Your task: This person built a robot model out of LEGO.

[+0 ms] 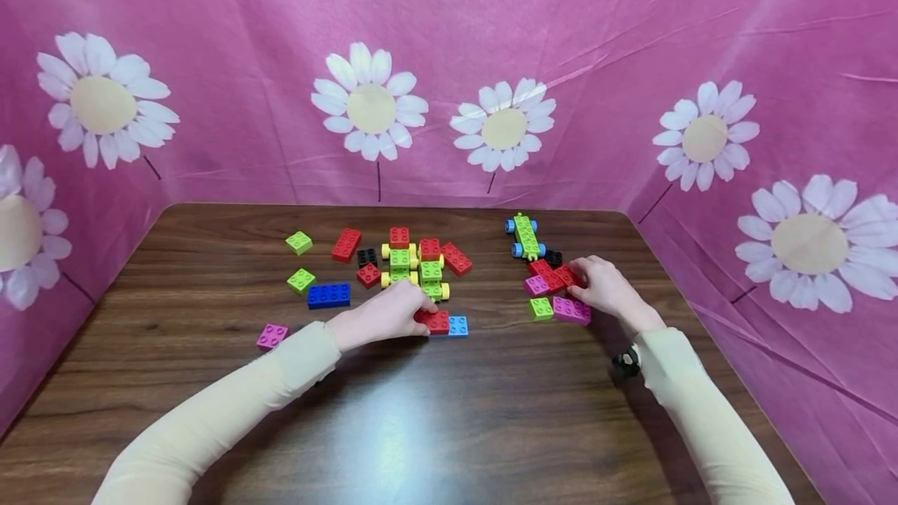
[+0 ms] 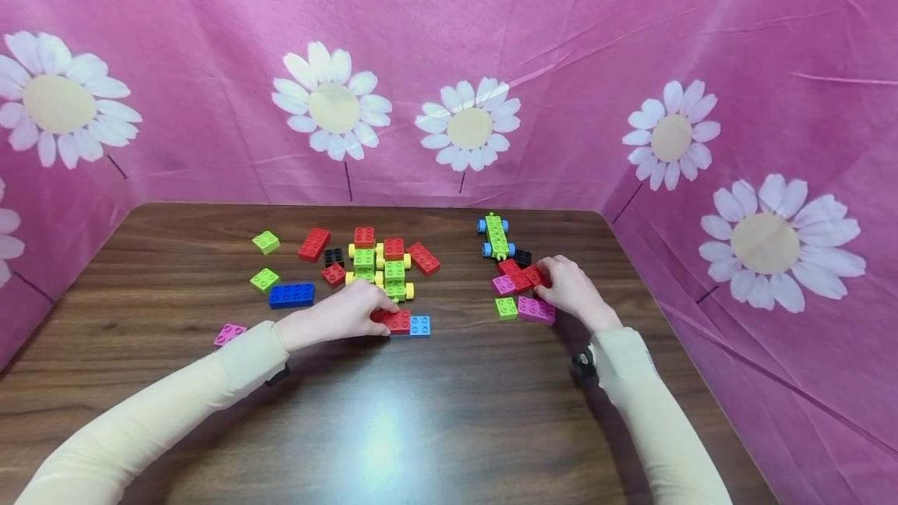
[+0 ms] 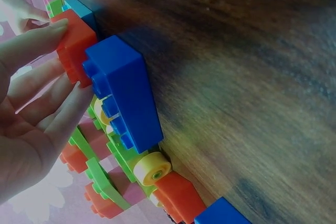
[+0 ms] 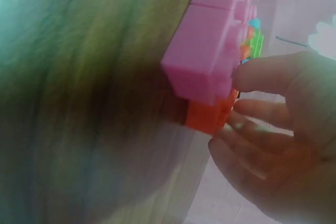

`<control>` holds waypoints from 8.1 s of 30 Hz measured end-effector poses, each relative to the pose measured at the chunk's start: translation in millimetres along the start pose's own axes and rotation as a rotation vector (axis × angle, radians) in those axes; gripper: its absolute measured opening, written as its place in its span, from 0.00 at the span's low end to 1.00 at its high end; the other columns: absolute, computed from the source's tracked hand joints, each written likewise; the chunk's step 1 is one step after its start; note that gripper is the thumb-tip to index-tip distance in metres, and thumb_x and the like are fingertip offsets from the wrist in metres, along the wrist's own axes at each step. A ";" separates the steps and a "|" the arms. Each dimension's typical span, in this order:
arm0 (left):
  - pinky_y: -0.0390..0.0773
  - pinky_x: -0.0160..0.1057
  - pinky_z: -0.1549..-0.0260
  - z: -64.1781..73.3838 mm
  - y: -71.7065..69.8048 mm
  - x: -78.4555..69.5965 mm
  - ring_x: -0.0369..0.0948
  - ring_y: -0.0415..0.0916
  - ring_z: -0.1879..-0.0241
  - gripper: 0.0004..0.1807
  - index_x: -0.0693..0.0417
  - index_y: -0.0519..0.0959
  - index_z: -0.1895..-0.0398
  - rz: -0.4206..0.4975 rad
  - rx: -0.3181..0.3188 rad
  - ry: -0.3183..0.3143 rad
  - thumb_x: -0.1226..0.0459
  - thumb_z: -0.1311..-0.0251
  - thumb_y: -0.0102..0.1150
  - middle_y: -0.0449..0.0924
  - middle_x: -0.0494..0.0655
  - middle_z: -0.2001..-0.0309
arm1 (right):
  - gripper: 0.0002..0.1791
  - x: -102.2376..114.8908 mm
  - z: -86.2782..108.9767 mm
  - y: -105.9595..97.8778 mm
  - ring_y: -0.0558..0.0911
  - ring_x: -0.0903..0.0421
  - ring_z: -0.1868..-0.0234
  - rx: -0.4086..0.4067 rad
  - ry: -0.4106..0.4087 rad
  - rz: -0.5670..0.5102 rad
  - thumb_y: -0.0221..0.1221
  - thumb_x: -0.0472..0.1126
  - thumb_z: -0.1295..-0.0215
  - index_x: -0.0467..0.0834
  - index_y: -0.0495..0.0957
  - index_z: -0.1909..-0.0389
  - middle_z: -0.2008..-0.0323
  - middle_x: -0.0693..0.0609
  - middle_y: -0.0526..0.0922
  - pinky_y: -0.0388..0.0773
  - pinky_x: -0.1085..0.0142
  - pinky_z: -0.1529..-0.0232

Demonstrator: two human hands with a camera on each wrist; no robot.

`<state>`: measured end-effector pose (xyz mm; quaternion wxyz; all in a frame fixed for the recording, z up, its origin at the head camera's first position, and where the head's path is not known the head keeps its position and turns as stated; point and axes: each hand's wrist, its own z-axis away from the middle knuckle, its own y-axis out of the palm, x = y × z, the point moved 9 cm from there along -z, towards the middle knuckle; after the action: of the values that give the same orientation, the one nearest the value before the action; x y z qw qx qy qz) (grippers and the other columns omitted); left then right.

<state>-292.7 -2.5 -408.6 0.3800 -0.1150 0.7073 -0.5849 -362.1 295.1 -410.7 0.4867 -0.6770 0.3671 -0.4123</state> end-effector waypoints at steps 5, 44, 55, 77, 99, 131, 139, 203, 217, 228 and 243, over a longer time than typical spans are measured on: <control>0.84 0.38 0.57 0.1 0.8 -0.7 0.40 0.85 0.57 0.15 0.59 0.87 0.55 -0.013 -0.015 0.020 0.63 0.44 0.71 0.89 0.51 0.55 | 0.22 -2.6 -2.5 1.1 0.83 0.40 0.59 0.038 0.041 0.012 0.68 0.36 0.44 0.27 0.79 0.52 0.59 0.33 0.84 0.80 0.45 0.55; 0.84 0.39 0.55 -2.0 0.9 3.5 0.39 0.84 0.58 0.16 0.59 0.86 0.54 -0.006 -0.031 0.011 0.62 0.45 0.72 0.88 0.50 0.55 | 0.20 127.2 -8.5 -16.0 0.83 0.50 0.60 0.002 -0.214 -0.121 0.70 0.34 0.46 0.35 0.81 0.52 0.57 0.42 0.86 0.82 0.55 0.57; 0.83 0.40 0.51 -2.5 1.1 4.4 0.41 0.85 0.53 0.17 0.60 0.86 0.52 0.012 -0.020 0.001 0.61 0.44 0.71 0.88 0.51 0.53 | 0.21 168.1 -3.6 15.0 0.84 0.54 0.55 0.152 -0.279 -0.165 0.69 0.37 0.42 0.38 0.81 0.48 0.53 0.45 0.85 0.84 0.59 0.52; 0.84 0.39 0.54 -3.1 -0.3 1.7 0.41 0.85 0.56 0.17 0.59 0.86 0.54 0.019 -0.035 0.007 0.60 0.44 0.71 0.88 0.51 0.54 | 0.17 192.8 -2.6 36.2 0.82 0.56 0.54 0.228 -0.387 -0.181 0.68 0.39 0.40 0.43 0.83 0.50 0.55 0.49 0.84 0.82 0.59 0.49; 0.84 0.38 0.55 -3.5 -0.3 2.4 0.41 0.86 0.56 0.17 0.59 0.86 0.54 0.017 -0.067 0.021 0.60 0.45 0.72 0.89 0.51 0.55 | 0.10 199.6 -10.7 40.5 0.84 0.54 0.57 0.222 -0.350 -0.170 0.69 0.39 0.41 0.41 0.84 0.58 0.60 0.49 0.87 0.82 0.59 0.52; 0.64 0.29 0.78 -8.9 0.7 4.5 0.33 0.61 0.79 0.11 0.57 0.88 0.65 0.091 -0.089 -0.105 0.60 0.48 0.75 0.81 0.40 0.77 | 0.13 196.6 -17.2 42.5 0.84 0.55 0.62 0.271 -0.239 -0.215 0.73 0.40 0.47 0.41 0.86 0.61 0.63 0.49 0.88 0.82 0.62 0.56; 0.56 0.28 0.81 -7.8 3.4 1.7 0.32 0.56 0.80 0.11 0.57 0.87 0.66 0.098 -0.091 -0.084 0.59 0.47 0.73 0.69 0.36 0.83 | 0.13 196.3 -13.5 41.2 0.82 0.57 0.63 0.264 -0.266 -0.178 0.73 0.41 0.46 0.41 0.85 0.61 0.63 0.49 0.87 0.81 0.63 0.57; 0.81 0.49 0.49 -10.0 -80.5 95.8 0.51 0.83 0.52 0.20 0.65 0.81 0.46 0.090 -0.252 -0.242 0.63 0.38 0.65 0.85 0.60 0.49 | 0.13 195.7 1.5 38.0 0.83 0.57 0.58 0.182 -0.392 -0.137 0.68 0.44 0.39 0.43 0.82 0.57 0.60 0.51 0.85 0.83 0.62 0.53; 0.82 0.49 0.51 -15.3 -75.9 85.3 0.49 0.83 0.55 0.20 0.64 0.83 0.49 0.088 -0.267 -0.223 0.60 0.41 0.69 0.87 0.58 0.54 | 0.14 190.7 7.8 32.4 0.83 0.58 0.62 0.164 -0.419 -0.115 0.71 0.43 0.43 0.43 0.82 0.59 0.63 0.51 0.85 0.82 0.64 0.58; 0.82 0.47 0.53 -17.0 -72.8 75.9 0.48 0.83 0.58 0.20 0.64 0.84 0.51 0.082 -0.270 -0.181 0.60 0.42 0.69 0.87 0.57 0.56 | 0.20 187.0 11.5 37.4 0.84 0.58 0.54 0.235 -0.379 -0.067 0.70 0.46 0.41 0.44 0.83 0.49 0.55 0.51 0.85 0.83 0.61 0.50; 0.83 0.42 0.58 -26.5 -59.9 52.3 0.45 0.83 0.62 0.19 0.60 0.85 0.53 0.055 -0.234 -0.112 0.57 0.43 0.70 0.88 0.52 0.60 | 0.17 184.0 26.4 11.0 0.82 0.61 0.57 0.197 -0.453 -0.074 0.70 0.44 0.42 0.44 0.83 0.53 0.58 0.54 0.84 0.82 0.64 0.53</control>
<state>-363.2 -31.9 -374.2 0.4185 -0.1716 0.7513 -0.4805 -267.2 136.3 -389.2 0.6048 -0.7145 0.1819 -0.3012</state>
